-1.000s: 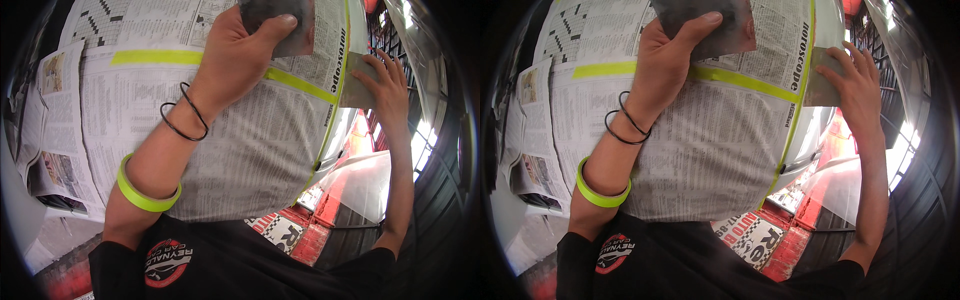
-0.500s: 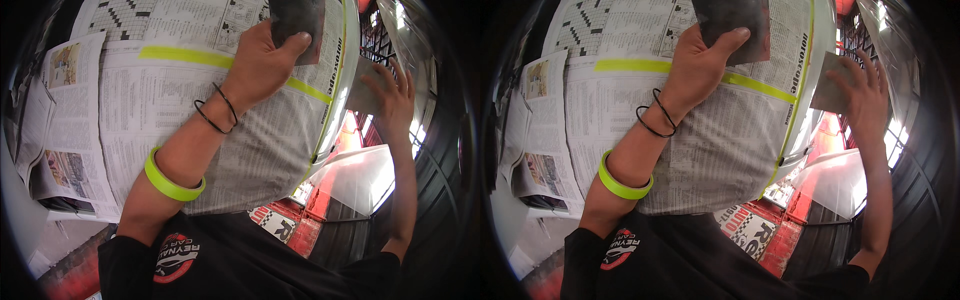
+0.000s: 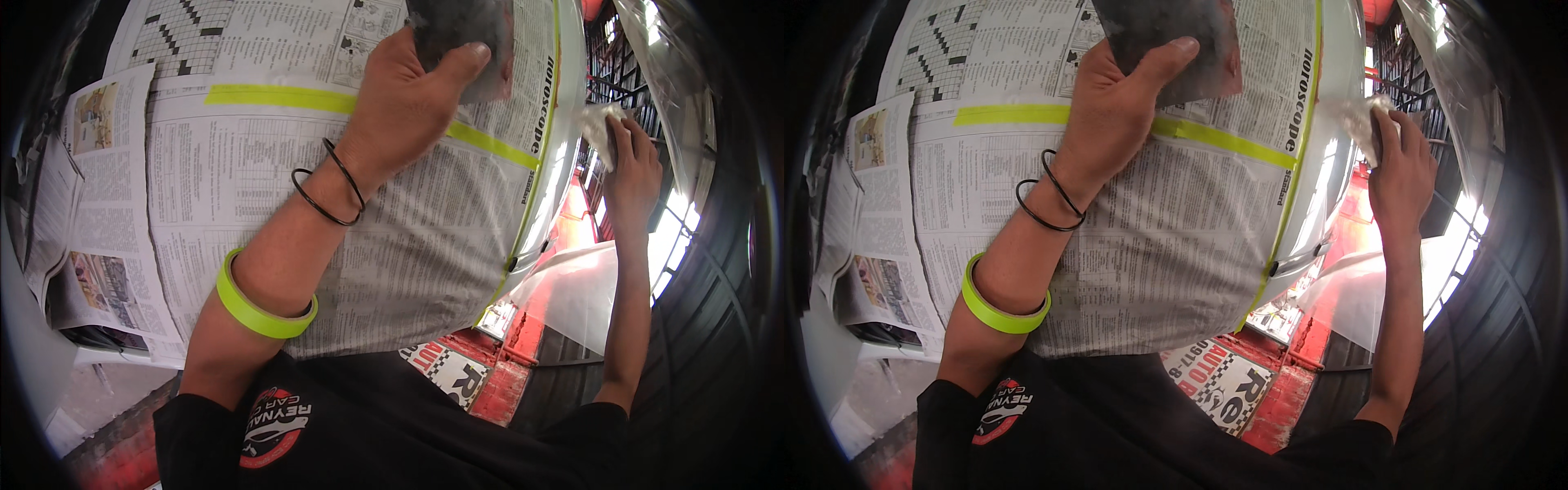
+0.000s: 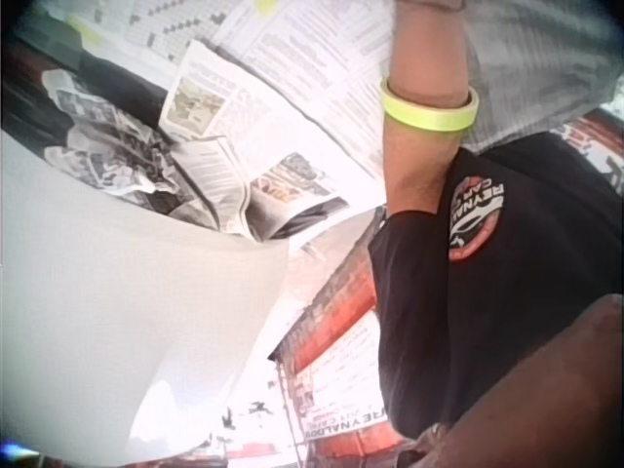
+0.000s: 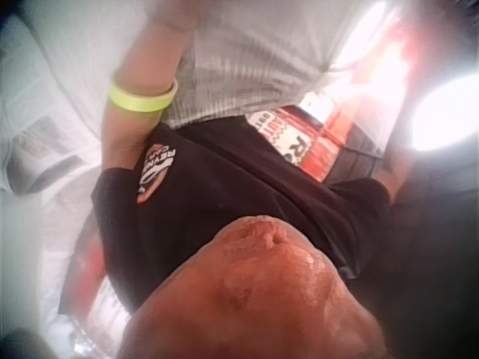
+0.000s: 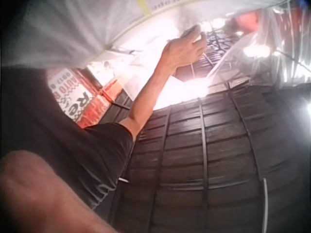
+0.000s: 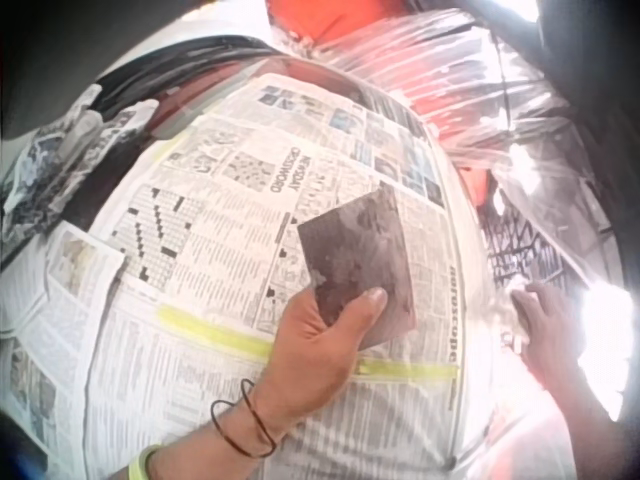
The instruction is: The person walks through a garage holding sandpaper, then sands the roof of a white car that is partially covered with newspaper and masking tape. The person uses both hands to rub the sandpaper over the roof surface in repetitive strokes.
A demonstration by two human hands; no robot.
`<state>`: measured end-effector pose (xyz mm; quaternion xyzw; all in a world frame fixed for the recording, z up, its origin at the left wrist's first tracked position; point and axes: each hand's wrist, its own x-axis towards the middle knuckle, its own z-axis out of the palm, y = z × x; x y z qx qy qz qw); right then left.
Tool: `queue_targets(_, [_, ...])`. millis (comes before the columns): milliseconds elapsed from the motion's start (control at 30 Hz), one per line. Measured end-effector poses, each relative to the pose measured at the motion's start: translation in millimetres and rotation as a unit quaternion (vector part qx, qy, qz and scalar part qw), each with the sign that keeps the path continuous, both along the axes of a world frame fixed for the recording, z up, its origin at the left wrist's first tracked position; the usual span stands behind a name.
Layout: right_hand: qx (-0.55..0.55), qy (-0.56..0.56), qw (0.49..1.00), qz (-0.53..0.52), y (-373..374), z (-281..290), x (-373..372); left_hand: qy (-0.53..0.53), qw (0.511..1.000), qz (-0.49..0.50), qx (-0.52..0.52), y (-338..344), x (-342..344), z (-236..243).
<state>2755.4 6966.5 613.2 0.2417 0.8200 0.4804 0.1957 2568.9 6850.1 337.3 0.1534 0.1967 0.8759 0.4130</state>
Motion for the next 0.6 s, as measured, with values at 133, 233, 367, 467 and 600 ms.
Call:
queue_targets(133, [0.086, -0.083, 0.993, -0.017, 13, -5, -12, -0.015, 0.999, -0.046, -0.013, -3, -4, -1])
queue_targets(233, [0.095, -0.111, 0.989, 0.007, 31, -1, -14, -0.039, 0.998, -0.041, 0.013, -6, -5, 5])
queue_targets(367, [0.097, -0.146, 0.984, 0.013, 44, -5, -18, -0.03, 0.999, -0.03, 0.012, -5, -5, 3])
queue_targets(467, [0.098, -0.154, 0.983, 0.033, 51, -7, -10, -0.035, 0.999, -0.035, 0.005, -4, -4, 3])
queue_targets(600, [0.07, -0.158, 0.984, 0.047, 50, -8, -12, -0.044, 0.998, -0.038, 0.018, -5, -6, 4])
